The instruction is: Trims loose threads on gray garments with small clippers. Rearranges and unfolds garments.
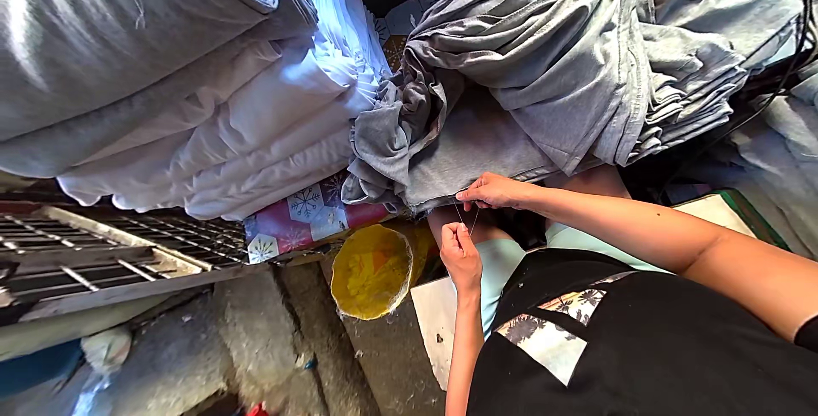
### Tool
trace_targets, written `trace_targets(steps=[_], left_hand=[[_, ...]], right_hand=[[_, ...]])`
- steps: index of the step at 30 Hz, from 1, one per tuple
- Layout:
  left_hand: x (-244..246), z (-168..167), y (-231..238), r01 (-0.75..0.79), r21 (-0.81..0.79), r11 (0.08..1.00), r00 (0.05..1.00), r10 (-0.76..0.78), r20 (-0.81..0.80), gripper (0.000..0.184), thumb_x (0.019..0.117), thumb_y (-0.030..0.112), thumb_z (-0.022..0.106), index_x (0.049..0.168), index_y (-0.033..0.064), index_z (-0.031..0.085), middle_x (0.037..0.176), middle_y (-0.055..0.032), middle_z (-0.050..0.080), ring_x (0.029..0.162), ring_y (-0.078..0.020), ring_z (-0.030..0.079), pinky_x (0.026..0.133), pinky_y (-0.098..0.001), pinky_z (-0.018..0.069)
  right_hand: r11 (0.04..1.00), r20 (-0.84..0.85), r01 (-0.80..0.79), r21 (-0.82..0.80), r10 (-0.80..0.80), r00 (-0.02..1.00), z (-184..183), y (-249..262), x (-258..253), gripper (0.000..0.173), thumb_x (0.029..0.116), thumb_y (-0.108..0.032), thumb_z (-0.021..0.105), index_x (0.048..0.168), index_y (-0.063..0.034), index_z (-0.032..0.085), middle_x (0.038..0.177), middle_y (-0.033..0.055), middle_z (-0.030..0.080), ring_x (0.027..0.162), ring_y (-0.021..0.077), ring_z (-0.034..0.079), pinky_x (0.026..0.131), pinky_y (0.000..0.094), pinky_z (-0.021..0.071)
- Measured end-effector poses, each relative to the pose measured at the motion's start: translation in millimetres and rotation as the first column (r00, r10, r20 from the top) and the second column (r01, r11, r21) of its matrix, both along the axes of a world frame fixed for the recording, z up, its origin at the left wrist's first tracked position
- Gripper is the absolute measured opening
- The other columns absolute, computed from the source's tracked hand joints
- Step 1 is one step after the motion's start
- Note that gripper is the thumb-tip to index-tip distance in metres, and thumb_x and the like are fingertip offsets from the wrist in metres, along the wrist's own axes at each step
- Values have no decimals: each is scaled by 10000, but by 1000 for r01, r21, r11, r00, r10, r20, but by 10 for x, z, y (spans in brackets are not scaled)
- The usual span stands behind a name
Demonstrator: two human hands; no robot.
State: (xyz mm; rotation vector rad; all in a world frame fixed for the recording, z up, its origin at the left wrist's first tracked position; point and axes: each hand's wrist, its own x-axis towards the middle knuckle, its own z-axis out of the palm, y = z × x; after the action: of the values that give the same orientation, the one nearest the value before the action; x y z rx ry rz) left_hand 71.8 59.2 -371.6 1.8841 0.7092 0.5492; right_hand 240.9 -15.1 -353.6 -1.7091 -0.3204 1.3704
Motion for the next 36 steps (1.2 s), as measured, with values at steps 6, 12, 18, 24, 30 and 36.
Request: trace_targets(steps=[6, 12, 18, 24, 30, 36], left_hand=[[-11, 15, 5, 2, -6, 1000, 1000, -2, -1, 149, 997, 40, 504, 886, -2, 595, 629, 72, 435, 524, 49, 399, 511, -124, 360], [-134, 90, 88, -38, 48, 998, 998, 41, -53, 181, 1024, 69, 495, 952, -48, 613, 664, 36, 480, 563, 30, 443, 553, -146, 400], [-445, 137, 748, -162, 257, 953, 956, 217, -199, 244, 1050, 107, 486, 1014, -88, 628, 732, -66, 561, 634, -76, 526, 622, -251, 466], [-754, -71, 1620, -168, 484, 859, 678, 457, -576, 306, 1074, 163, 485, 1163, -47, 690, 1138, -275, 690, 1078, -422, 669, 954, -579, 492], [-317, -18, 1175, 5, 594, 804, 950, 183, -255, 337, 938, 134, 703, 1171, -108, 673, 1316, -366, 557, 1245, -499, 552, 1049, -526, 481], [277, -327, 782, -73, 655, 752, 997, 55, 49, 404, 827, 160, 812, 1139, -54, 671, 1214, -261, 618, 1197, -391, 581, 1039, -435, 476]], right_hand=[[997, 255, -66, -37, 74, 964, -32, 25, 32, 436, 1044, -425, 577, 800, -105, 745, 607, -22, 520, 569, 115, 443, 613, 390, 388], [992, 287, -23, 123, -14, 958, -6, -229, 69, 416, 1064, -389, 552, 861, -84, 751, 595, -48, 475, 540, 75, 403, 573, 323, 370], [973, 468, 122, 194, -201, 861, -10, -585, 87, 363, 1065, -338, 555, 908, -42, 695, 699, 26, 566, 644, 126, 521, 651, 372, 435], [974, 541, 169, 152, -225, 810, -115, -699, 27, 369, 1062, -363, 565, 931, -37, 677, 695, 51, 562, 643, 174, 540, 644, 409, 442], [991, 907, 32, 132, -134, 398, -136, -474, -170, 526, 828, -422, 836, 1129, -15, 695, 1005, 177, 691, 765, 339, 701, 616, 532, 566], [980, 965, -129, 154, -121, 231, -209, -158, -109, 222, 802, -73, 769, 1013, -27, 717, 1045, 190, 691, 596, 341, 665, 468, 509, 519]])
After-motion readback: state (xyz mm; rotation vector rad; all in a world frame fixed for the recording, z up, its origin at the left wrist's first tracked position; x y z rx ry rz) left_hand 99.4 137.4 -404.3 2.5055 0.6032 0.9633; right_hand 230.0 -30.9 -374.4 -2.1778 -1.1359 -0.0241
